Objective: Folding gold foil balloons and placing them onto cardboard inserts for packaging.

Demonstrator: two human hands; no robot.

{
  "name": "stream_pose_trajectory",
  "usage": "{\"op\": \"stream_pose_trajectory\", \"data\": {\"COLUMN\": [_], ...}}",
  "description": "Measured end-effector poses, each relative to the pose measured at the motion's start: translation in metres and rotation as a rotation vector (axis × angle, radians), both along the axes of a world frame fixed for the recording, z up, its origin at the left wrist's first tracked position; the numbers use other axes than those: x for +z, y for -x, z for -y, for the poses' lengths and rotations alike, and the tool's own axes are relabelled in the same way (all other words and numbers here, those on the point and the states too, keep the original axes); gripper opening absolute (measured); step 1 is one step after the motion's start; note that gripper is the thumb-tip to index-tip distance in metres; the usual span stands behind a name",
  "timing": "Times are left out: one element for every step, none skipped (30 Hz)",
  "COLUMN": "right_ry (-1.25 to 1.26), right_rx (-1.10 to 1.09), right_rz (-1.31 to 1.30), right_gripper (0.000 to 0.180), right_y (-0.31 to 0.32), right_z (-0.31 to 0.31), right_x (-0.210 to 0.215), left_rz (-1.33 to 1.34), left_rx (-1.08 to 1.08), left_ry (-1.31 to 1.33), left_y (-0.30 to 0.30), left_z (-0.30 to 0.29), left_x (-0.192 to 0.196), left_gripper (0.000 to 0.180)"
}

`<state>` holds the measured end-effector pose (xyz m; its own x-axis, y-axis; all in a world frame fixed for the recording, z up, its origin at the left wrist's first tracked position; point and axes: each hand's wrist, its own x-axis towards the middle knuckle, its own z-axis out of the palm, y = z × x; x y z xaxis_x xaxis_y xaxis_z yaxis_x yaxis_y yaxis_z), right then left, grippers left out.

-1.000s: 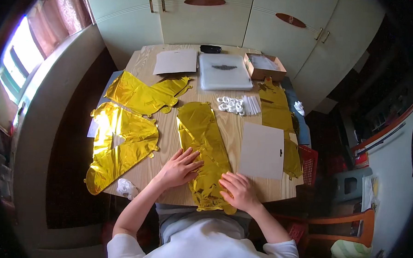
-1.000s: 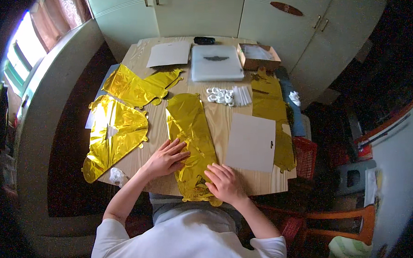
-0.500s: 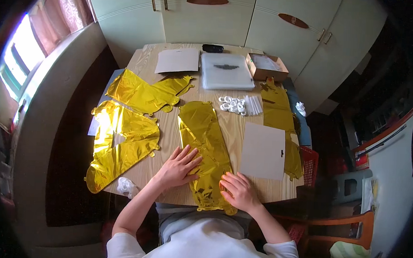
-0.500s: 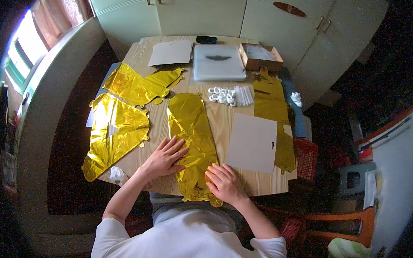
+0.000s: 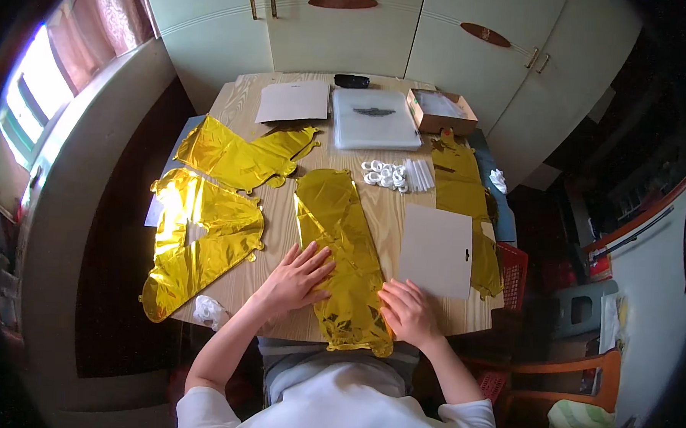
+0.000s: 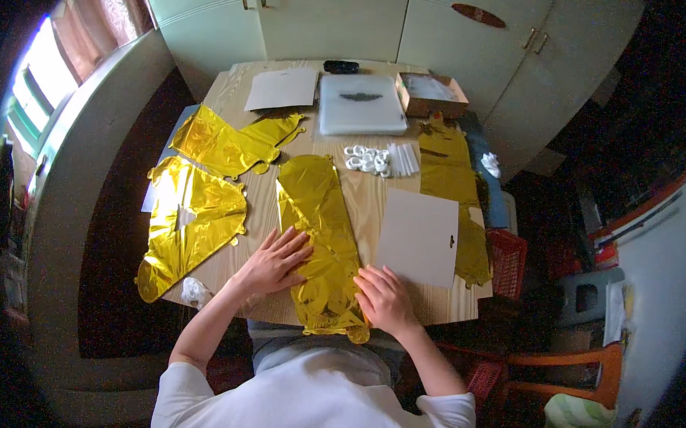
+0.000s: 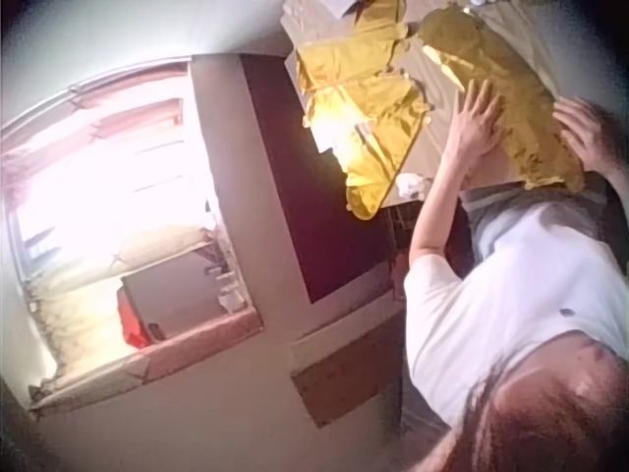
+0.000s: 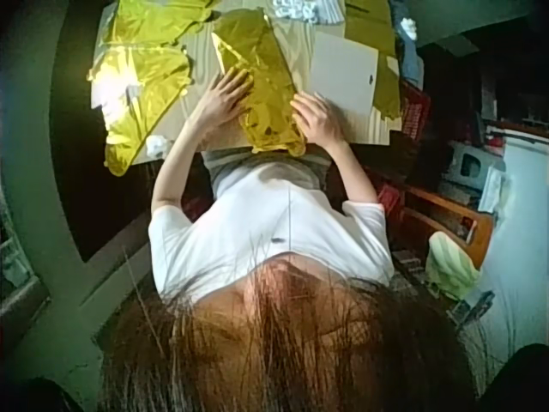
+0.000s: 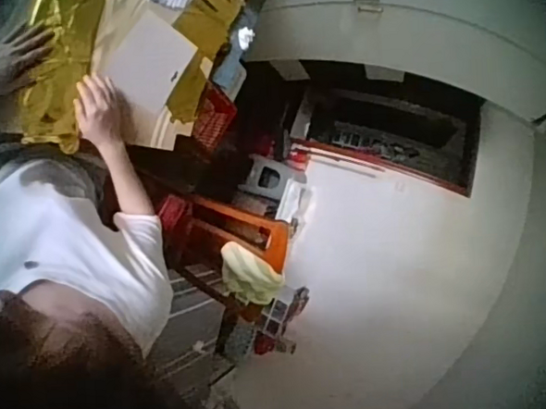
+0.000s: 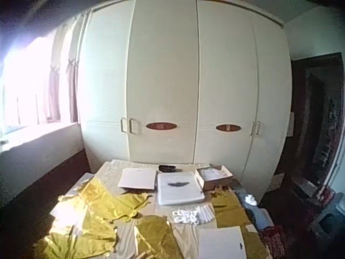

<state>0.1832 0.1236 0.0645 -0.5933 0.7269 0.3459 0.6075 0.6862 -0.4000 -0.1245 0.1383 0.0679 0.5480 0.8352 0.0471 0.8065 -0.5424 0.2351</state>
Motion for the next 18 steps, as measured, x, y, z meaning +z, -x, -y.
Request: {"op": "stream_pose_trajectory", "data": {"right_ry": [0.000, -0.007, -0.015, -0.022, -0.030, -0.038, -0.047, -0.057, -0.067, -0.077, -0.083, -0.089, -0.095, -0.098, -0.102, -0.105, -0.099, -0.092], "right_rx": [0.006, 0.013, 0.020, 0.027, 0.022, 0.016, 0.010, 0.009, 0.008, 0.007, 0.007, 0.008, 0.008, 0.005, 0.002, 0.000, -0.002, -0.004], "right_rz": [0.004, 0.005, 0.007, 0.009, 0.019, 0.029, 0.039, 0.042, 0.045, 0.048, 0.052, 0.056, 0.060, 0.056, 0.052, 0.048, 0.044, 0.039], "right_gripper": [0.030, 0.030, 0.030, 0.031, 0.031, 0.031, 0.031, 0.031, 0.031, 0.031, 0.031, 0.031, 0.030, 0.030, 0.030, 0.030, 0.030, 0.030], "right_y": [0.000, 0.001, 0.002, 0.003, 0.003, 0.003, 0.004, 0.004, 0.004, 0.005, 0.005, 0.005, 0.005, 0.005, 0.005, 0.005, 0.005, 0.006], "right_z": [0.002, 0.003, 0.004, 0.006, 0.006, 0.006, 0.006, 0.006, 0.006, 0.006, 0.007, 0.006, 0.006, 0.007, 0.006, 0.006, 0.006, 0.006], "right_x": [0.000, -0.001, -0.001, -0.002, -0.004, -0.006, -0.008, -0.008, -0.008, -0.008, -0.009, -0.009, -0.010, -0.010, -0.011, -0.012, -0.011, -0.011], "left_rz": [-0.005, -0.009, -0.014, 0.000, 0.012, 0.024, 0.027, 0.032, 0.037, 0.062, 0.066, 0.069, 0.073, 0.057, 0.044, 0.030, 0.017, 0.018], "left_rx": [0.006, 0.013, 0.019, 0.005, -0.007, -0.020, -0.054, -0.090, -0.126, -0.151, -0.188, -0.225, -0.262, -0.274, -0.283, -0.291, -0.299, -0.296], "left_ry": [-0.031, -0.064, -0.096, -0.103, -0.110, -0.116, -0.114, -0.111, -0.108, -0.081, -0.066, -0.050, -0.035, -0.026, -0.032, -0.038, -0.045, -0.050], "left_y": [-0.001, -0.003, -0.005, -0.008, -0.013, -0.019, -0.026, -0.034, -0.042, -0.049, -0.055, -0.061, -0.065, -0.067, -0.067, -0.067, -0.067, -0.067], "left_z": [-0.003, -0.008, -0.014, -0.020, -0.028, -0.032, -0.034, -0.036, -0.038, -0.038, -0.036, -0.035, -0.034, -0.033, -0.032, -0.032, -0.031, -0.031], "left_x": [-0.001, -0.003, -0.003, -0.003, 0.000, 0.001, 0.002, 0.002, 0.002, -0.002, -0.003, -0.004, -0.005, -0.009, -0.013, -0.016, -0.016, -0.016], "left_gripper": [0.062, 0.061, 0.059, 0.057, 0.056, 0.055, 0.054, 0.054, 0.053, 0.055, 0.056, 0.056, 0.057, 0.058, 0.058, 0.058, 0.058, 0.057]}}
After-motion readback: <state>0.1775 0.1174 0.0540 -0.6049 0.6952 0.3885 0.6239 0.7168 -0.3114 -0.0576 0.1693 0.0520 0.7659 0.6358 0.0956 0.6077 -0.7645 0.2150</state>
